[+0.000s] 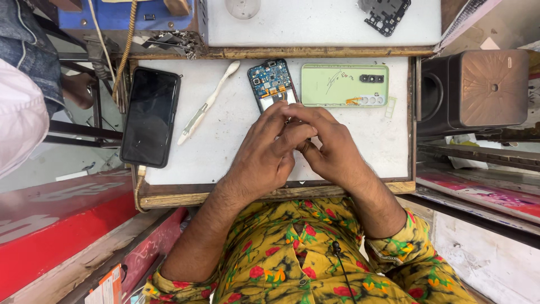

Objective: The person reassembles a disassembled smartphone on a workbench. They place the motherboard into the phone frame, connect ribbon cables, and use a screwdriver to secure components. The person also handles a camera module and other small parts during the process.

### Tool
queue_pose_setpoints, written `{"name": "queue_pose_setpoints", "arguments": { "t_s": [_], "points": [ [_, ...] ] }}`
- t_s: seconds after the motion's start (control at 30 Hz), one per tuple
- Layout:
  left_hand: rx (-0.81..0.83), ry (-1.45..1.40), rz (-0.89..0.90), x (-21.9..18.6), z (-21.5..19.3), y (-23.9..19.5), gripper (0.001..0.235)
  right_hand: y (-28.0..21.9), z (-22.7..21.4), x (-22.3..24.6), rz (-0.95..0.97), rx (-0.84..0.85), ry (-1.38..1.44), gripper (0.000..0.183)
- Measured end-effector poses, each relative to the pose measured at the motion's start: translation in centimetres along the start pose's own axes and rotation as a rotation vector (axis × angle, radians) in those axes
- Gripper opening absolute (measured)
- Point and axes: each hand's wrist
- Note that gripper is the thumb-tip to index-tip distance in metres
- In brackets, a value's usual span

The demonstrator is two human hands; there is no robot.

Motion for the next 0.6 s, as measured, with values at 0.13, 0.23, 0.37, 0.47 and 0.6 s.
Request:
{"name": "queue_pose_setpoints", "arguments": {
  "t_s": [0.13, 0.23, 0.37, 0.47, 0.6],
  "points": [
    [0.034, 0.029, -0.011, -0.1, 0.1, -0.1, 0.073, 0.1, 0.1, -0.2, 0.027, -0.045, -0.102, 0.056],
    [0.022, -0.021, -0.001, -0.1, -0.1, -0.1, 0.074, -0.1, 0.6, -0.1, -0.069, -0.111, -0.187, 0.051],
    [0.037, -0.015, -0.021, 0.1, -0.2, -0.4, 0.073, -0.2, 1.4, 0.0, 0.032, -0.170, -0.153, 0.045],
    [0.001, -0.002, -0.013, 0.4, 0.2, -0.9, 0.072, -0.3, 0.9, 0.1, 0.018, -0.130, -0.108, 0.047],
    [-0.200, -0.016, 0.042, 1.2, 1.3, -1.7, 0.066, 0.0, -3.0, -0.2, -0.007, -0.108, -0.211, 0.037]
  ]
}}
Point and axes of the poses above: each hand's wrist, its own y-axis towards the middle knuckle, its own z-axis out of the palm, x = y × z, and after that the axes turned 14 degrees about y, right-handed
